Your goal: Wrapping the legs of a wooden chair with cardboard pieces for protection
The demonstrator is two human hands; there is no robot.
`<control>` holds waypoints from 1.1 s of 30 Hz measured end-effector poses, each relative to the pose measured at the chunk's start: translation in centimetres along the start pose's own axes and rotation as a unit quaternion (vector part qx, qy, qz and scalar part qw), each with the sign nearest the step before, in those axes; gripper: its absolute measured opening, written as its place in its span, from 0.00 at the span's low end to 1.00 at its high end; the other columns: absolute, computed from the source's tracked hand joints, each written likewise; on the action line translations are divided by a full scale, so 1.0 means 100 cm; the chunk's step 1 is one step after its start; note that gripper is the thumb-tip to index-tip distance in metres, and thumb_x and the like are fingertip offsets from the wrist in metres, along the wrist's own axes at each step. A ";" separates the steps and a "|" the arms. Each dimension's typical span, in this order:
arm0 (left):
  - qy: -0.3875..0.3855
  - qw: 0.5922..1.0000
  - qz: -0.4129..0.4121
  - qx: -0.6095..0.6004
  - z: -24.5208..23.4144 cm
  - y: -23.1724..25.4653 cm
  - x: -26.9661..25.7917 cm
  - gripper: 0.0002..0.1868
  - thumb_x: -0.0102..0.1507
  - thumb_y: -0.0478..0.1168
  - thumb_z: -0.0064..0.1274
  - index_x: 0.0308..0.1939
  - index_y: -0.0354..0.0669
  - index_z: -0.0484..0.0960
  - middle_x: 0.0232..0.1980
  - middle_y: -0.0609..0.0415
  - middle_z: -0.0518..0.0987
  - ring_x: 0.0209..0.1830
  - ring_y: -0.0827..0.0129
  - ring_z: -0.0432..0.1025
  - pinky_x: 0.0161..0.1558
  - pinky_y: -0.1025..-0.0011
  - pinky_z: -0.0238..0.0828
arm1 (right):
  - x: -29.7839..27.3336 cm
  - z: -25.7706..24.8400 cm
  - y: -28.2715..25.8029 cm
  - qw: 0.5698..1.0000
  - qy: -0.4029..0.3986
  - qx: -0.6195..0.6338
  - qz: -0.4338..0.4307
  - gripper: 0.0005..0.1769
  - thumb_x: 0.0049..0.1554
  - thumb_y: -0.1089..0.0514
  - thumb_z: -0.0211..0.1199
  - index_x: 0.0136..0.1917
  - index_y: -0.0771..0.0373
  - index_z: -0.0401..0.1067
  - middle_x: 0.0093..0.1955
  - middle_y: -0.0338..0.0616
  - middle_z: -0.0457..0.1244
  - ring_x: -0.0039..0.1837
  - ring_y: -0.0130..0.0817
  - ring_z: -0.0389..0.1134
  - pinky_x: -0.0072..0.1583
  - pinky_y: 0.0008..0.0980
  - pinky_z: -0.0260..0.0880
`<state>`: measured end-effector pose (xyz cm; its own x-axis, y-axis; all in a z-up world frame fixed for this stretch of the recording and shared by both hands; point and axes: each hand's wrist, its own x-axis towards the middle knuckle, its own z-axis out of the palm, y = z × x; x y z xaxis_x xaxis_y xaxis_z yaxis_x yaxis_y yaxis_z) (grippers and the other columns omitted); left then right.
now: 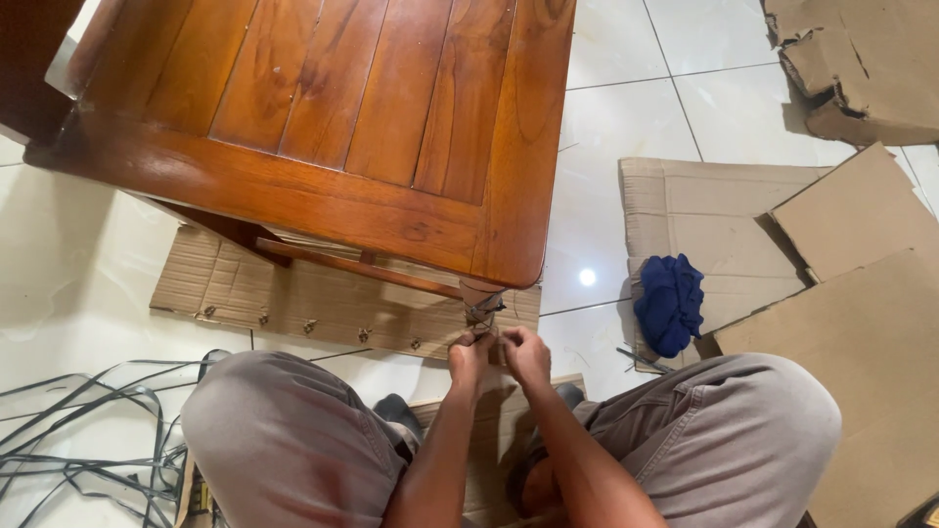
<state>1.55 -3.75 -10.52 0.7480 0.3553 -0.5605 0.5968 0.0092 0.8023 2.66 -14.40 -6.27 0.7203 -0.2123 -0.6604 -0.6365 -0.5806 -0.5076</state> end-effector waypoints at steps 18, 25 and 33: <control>0.048 0.980 -0.110 0.157 0.004 0.027 -0.024 0.14 0.60 0.48 0.52 0.44 0.77 0.89 0.51 0.60 0.86 0.60 0.61 0.76 0.65 0.63 0.71 | 0.021 -0.012 -0.022 0.993 -0.014 0.015 -0.116 0.11 0.49 0.42 0.62 0.37 0.44 0.82 0.38 0.37 0.72 0.52 0.47 0.73 0.58 0.43 0.72; 0.088 0.988 -0.024 0.128 0.008 0.000 0.003 0.05 0.60 0.45 0.60 0.39 0.61 0.87 0.41 0.52 0.87 0.54 0.53 0.79 0.56 0.56 0.76 | 0.021 -0.013 -0.010 0.981 0.014 -0.004 -0.194 0.11 0.58 0.45 0.59 0.44 0.49 0.77 0.46 0.49 0.69 0.56 0.55 0.71 0.59 0.52 0.71; 0.071 0.985 0.019 0.157 0.009 -0.007 0.000 0.05 0.60 0.50 0.60 0.38 0.68 0.90 0.41 0.56 0.87 0.52 0.53 0.79 0.55 0.54 0.76 | -0.002 -0.030 -0.021 0.961 0.049 -0.086 -0.259 0.06 0.60 0.54 0.59 0.49 0.52 0.75 0.46 0.52 0.69 0.55 0.57 0.71 0.59 0.53 0.72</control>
<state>1.37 -4.62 -11.25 0.7366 0.4774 -0.4790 0.6463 -0.2883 0.7065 4.69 -15.49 -3.43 0.9560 0.0729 -0.2841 -0.1361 -0.7479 -0.6497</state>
